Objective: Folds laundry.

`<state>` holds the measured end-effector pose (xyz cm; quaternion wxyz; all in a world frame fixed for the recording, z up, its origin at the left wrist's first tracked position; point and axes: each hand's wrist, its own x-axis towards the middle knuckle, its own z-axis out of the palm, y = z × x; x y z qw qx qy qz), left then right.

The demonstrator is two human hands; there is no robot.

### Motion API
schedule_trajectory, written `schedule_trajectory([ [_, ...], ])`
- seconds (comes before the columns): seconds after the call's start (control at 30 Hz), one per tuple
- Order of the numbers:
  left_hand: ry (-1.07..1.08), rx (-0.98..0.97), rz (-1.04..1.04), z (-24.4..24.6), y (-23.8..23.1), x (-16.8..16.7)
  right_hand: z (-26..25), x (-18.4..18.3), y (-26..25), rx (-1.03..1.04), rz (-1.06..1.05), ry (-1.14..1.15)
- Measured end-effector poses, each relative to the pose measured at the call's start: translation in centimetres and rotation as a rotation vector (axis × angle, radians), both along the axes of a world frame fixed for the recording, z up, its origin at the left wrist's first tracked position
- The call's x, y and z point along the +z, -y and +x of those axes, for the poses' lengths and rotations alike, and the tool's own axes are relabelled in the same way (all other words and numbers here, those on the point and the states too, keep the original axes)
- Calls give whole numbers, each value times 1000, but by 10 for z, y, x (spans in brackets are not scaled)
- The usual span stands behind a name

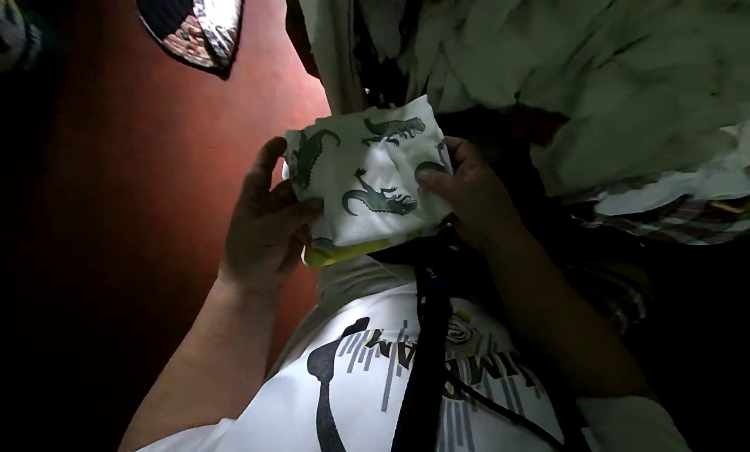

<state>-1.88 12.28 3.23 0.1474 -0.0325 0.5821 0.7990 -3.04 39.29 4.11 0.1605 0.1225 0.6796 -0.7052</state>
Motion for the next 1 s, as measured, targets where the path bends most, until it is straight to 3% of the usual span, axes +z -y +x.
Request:
schedule_trajectory([
  [0.1,-98,57,-259,0,1,9,8,4,-6,81,296,-60],
  [0.2,-330,19,-881,13,-6,20,16,0,-16,160,576,-60],
  [0.3,-776,-201,-1000,17,-27,19,21,1,-21,228,547,32],
  [0.4,-774,-439,-1131,13,-52,14,15,5,-20,220,423,8],
  [0.53,-815,-454,-1293,4,-63,11,6,20,-16,204,383,-55],
  [0.63,-851,-333,-1219,1,-62,13,-1,33,-9,68,112,-76],
  [0.73,-694,-260,-1006,-19,-47,21,-3,33,-10,-3,-31,-86],
  [0.87,-496,-130,-698,-44,-19,33,15,7,-29,359,510,-235],
  [1.0,-387,-70,-608,-47,-16,38,33,-24,-27,514,665,-391],
])
